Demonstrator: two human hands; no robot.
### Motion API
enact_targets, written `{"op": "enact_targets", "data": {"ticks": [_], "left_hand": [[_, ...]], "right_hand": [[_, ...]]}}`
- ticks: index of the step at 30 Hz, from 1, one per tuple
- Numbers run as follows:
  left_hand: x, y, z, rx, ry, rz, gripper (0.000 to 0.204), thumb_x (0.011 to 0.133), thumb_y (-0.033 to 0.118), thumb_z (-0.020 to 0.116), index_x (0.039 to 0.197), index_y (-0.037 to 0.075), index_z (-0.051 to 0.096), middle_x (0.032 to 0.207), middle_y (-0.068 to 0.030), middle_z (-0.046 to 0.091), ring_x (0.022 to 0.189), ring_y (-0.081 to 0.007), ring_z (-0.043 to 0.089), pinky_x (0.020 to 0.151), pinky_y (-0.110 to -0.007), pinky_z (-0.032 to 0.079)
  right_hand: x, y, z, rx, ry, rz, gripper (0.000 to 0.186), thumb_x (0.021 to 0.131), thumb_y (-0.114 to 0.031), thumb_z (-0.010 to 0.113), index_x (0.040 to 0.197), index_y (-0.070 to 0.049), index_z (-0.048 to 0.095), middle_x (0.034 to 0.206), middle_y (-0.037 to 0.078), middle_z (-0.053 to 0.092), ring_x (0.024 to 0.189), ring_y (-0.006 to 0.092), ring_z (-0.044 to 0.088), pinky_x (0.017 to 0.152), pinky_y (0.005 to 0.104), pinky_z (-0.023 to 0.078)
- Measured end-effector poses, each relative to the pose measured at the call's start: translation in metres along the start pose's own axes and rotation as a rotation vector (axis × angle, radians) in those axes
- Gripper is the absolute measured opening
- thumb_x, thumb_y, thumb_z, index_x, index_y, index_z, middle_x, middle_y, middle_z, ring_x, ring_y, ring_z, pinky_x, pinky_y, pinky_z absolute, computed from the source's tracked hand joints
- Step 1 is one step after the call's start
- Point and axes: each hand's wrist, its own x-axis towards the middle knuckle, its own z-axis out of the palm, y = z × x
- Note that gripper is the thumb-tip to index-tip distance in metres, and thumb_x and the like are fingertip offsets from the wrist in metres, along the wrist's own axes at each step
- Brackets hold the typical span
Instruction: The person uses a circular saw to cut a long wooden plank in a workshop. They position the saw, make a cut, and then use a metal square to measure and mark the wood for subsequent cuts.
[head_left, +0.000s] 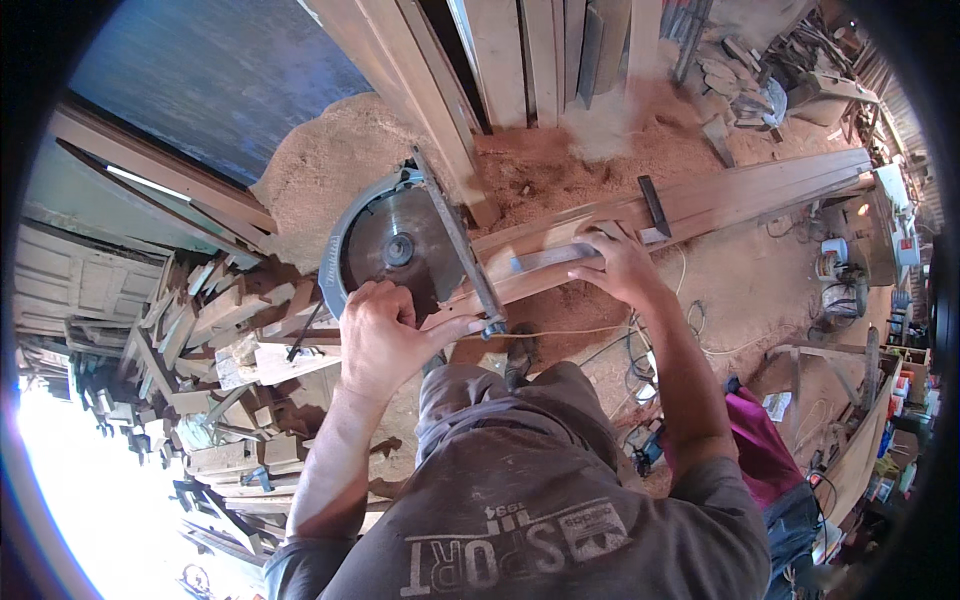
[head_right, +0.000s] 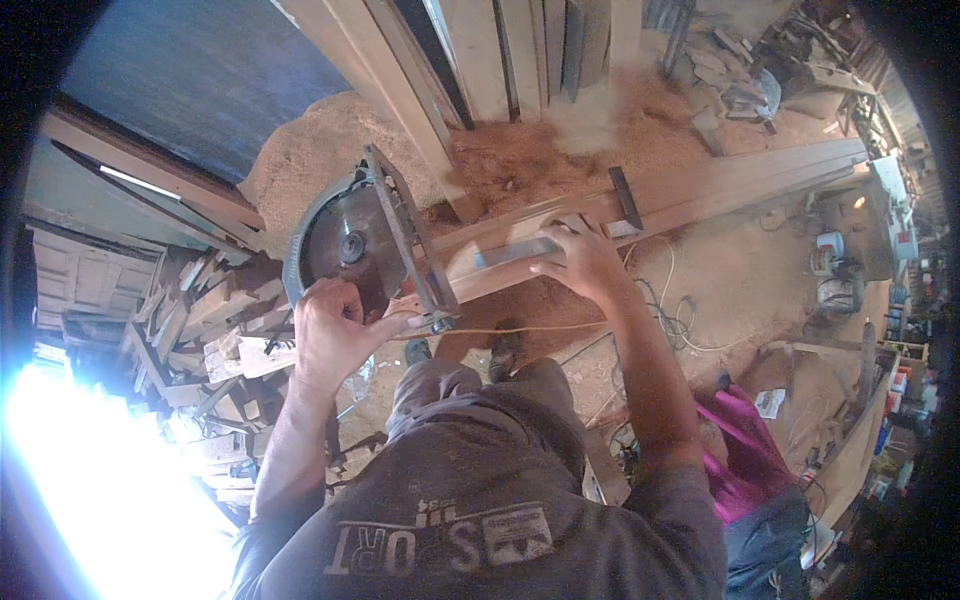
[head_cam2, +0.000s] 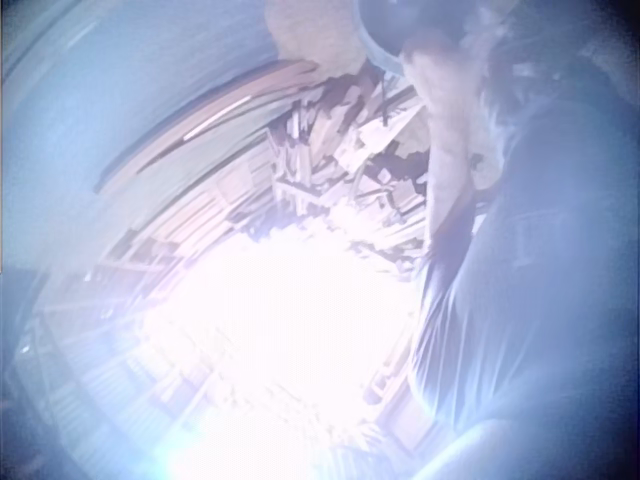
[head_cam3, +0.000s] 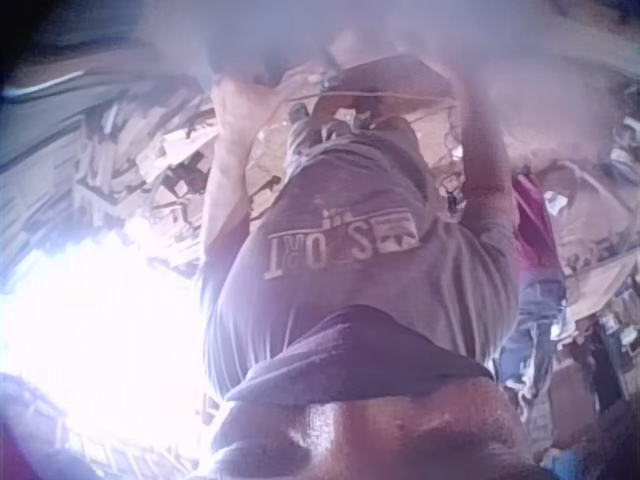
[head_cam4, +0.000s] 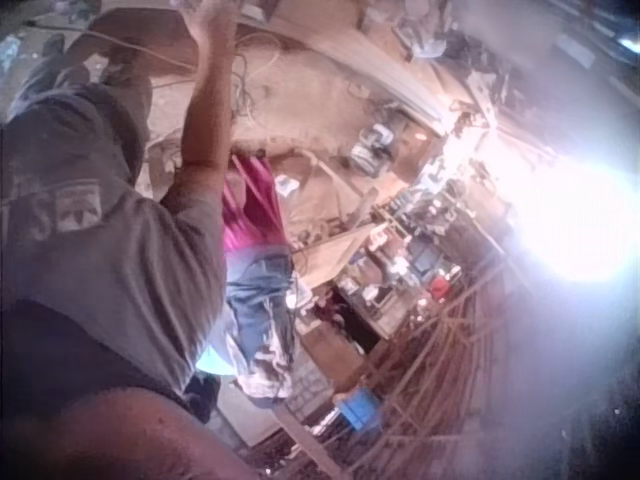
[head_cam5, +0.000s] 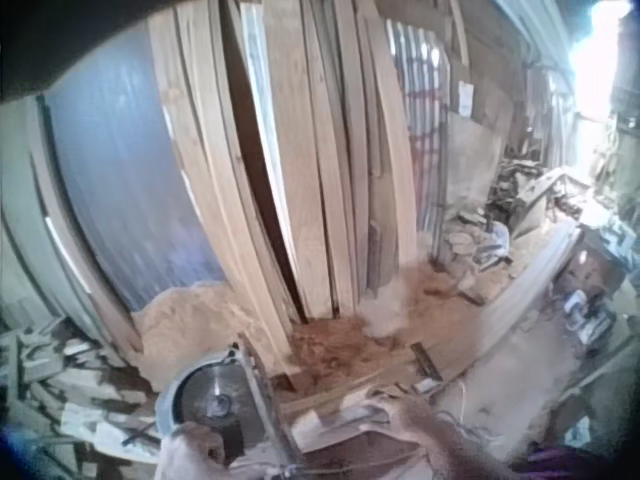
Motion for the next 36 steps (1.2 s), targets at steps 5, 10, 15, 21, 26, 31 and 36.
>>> {"op": "enact_targets", "data": {"ticks": [5, 10, 15, 21, 26, 31, 36], "left_hand": [[0.004, -0.017, -0.011, 0.0, -0.095, 0.007, 0.07, 0.048, 0.047, 0.103, 0.051, 0.005, 0.047, 0.055, -0.0102, 0.051, 0.057, -0.0303, 0.056, 0.057, -0.043, 0.046], [0.001, -0.024, -0.02, 0.013, -0.18, 0.035, 0.072, 0.052, 0.055, 0.1, 0.052, 0.006, 0.048, 0.055, -0.0073, 0.049, 0.06, -0.0269, 0.054, 0.059, -0.041, 0.046], [-0.006, -0.025, -0.019, -0.036, -0.152, 0.05, 0.07, 0.055, 0.056, 0.098, 0.054, 0.007, 0.048, 0.057, -0.0058, 0.05, 0.064, -0.0262, 0.054, 0.062, -0.04, 0.046], [-0.002, -0.027, -0.022, -0.09, -0.196, 0.044, 0.07, 0.053, 0.056, 0.099, 0.053, 0.008, 0.049, 0.058, -0.0055, 0.052, 0.065, -0.0264, 0.057, 0.064, -0.039, 0.045], [0.0, -0.022, -0.024, -0.056, -0.234, 0.001, 0.074, 0.048, 0.063, 0.099, 0.053, 0.008, 0.05, 0.057, -0.0049, 0.052, 0.063, -0.0258, 0.058, 0.068, -0.038, 0.046], [0.0, -0.022, -0.022, -0.041, -0.212, -0.052, 0.077, 0.043, 0.064, 0.101, 0.051, 0.007, 0.05, 0.055, -0.0047, 0.052, 0.059, -0.0254, 0.059, 0.064, -0.037, 0.046], [0.003, -0.022, -0.019, -0.034, -0.178, -0.055, 0.082, 0.048, 0.071, 0.098, 0.048, 0.006, 0.048, 0.047, -0.0056, 0.05, 0.046, -0.0246, 0.057, 0.052, -0.037, 0.048]], "right_hand": [[0.001, 0.034, 0.015, 0.013, -0.046, -0.115, 0.045, 0.087, -0.035, 0.082, 0.124, -0.013, 0.072, 0.122, 0.008, 0.067, 0.12, 0.0314, 0.059, 0.102, 0.046, 0.049], [0.016, 0.05, 0.018, 0.053, -0.092, -0.258, 0.04, 0.091, -0.029, 0.08, 0.122, -0.007, 0.069, 0.118, 0.01, 0.069, 0.111, 0.032, 0.063, 0.098, 0.0446, 0.051], [0.022, 0.046, 0.003, 0.36, -0.205, 0.12, 0.035, 0.098, -0.018, 0.074, 0.129, -0.004, 0.066, 0.11, 0.013, 0.071, 0.1, 0.0284, 0.067, 0.096, 0.0411, 0.052], [0.047, 0.01, -0.062, 0.597, -0.092, 0.057, 0.044, 0.103, -0.02, 0.069, 0.146, -0.013, 0.062, 0.121, 0.017, 0.073, 0.113, 0.0292, 0.07, 0.097, 0.0413, 0.055], [0.064, -0.034, -0.09, 0.343, 0.039, -0.138, 0.04, 0.094, -0.021, 0.077, 0.133, -0.013, 0.073, 0.117, 0.012, 0.074, 0.106, 0.0304, 0.069, 0.094, 0.0416, 0.055], [0.076, -0.046, -0.094, 0.223, 0.138, -0.261, 0.04, 0.089, -0.02, 0.08, 0.128, -0.014, 0.076, 0.111, 0.009, 0.074, 0.099, 0.0304, 0.067, 0.09, 0.0429, 0.053], [0.079, -0.045, -0.086, 0.166, 0.19, -0.282, 0.039, 0.089, -0.02, 0.081, 0.127, -0.015, 0.077, 0.108, 0.008, 0.074, 0.097, 0.0297, 0.066, 0.09, 0.0417, 0.053]]}}
